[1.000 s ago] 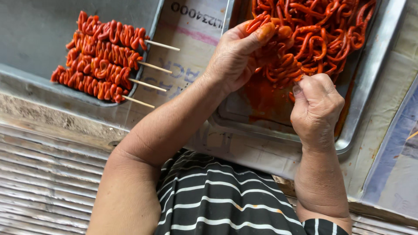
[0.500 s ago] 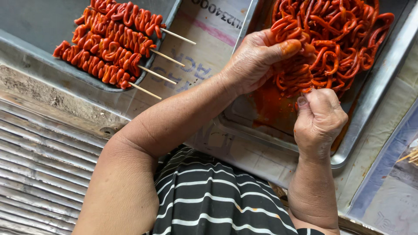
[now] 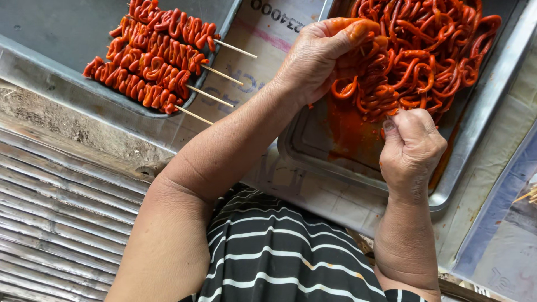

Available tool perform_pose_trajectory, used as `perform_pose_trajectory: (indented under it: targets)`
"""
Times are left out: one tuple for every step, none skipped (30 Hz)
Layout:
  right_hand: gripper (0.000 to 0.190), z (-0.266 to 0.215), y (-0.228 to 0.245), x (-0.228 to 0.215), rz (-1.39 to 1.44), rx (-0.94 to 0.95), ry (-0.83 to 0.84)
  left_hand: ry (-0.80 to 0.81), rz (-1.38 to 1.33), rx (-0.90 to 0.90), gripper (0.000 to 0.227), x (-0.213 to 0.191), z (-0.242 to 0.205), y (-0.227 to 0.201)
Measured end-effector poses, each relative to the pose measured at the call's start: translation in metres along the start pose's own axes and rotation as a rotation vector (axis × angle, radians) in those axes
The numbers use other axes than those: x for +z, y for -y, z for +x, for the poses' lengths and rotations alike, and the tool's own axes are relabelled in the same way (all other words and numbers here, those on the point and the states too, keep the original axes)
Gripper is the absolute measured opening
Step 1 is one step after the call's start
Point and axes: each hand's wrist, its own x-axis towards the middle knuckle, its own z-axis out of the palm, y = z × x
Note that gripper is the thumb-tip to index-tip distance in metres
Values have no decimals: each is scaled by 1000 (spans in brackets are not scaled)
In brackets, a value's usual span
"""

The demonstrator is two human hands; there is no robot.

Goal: The person skewers long, thin strips of orange-colored food onto wooden sticks by hand, folding the food back and forth to create a dense, zigzag pattern on each skewer and placing the finished skewers onto a metal tray.

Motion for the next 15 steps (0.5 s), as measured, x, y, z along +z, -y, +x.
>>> perform_pose_trajectory:
  targets:
    - [11, 0, 0, 0, 9, 7, -2, 9, -15, -3, 34, 2, 0, 1]
    - [11, 0, 0, 0, 12, 4, 1, 18, -12, -15, 33, 4, -1, 1]
    - [11, 0, 1, 0, 14, 1, 3, 28, -9, -28, 33, 6, -2, 0]
    - [11, 0, 1, 0, 17, 0, 7, 37, -5, -41, 33, 9, -4, -1]
    - [10, 0, 2, 0, 53, 22, 18, 43, 41, -37, 33, 11, -5, -2]
    - [10, -1, 2, 0, 86, 46, 28, 51, 85, -36, 34, 14, -7, -4]
    - [10, -1, 3, -1, 120, 69, 39, 60, 130, -35, 34, 17, -9, -7]
    - [9, -1, 4, -1, 198, 126, 31, 58, 175, -33, 34, 20, -11, -11]
    - [9, -1, 5, -2, 277, 183, 24, 56, 221, -31, 33, 22, -14, -16]
    - [9, 0, 6, -3, 354, 241, 13, 59, 267, -32, 33, 24, -15, -19]
    - [8, 3, 4, -4, 292, 184, 6, 68, 347, -15, 33, 27, -15, -21]
    - [8, 3, 4, -6, 232, 134, 3, 73, 427, -3, 32, 27, -17, -21]
    - [9, 3, 3, -7, 191, 101, 8, 79, 506, 10, 32, 28, -19, -20]
    - [9, 3, 2, -7, 149, 71, 4, 49, 483, 8, 31, 29, -18, -18]
    - [9, 4, 2, -7, 125, 60, 7, 18, 460, 6, 29, 30, -18, -17]
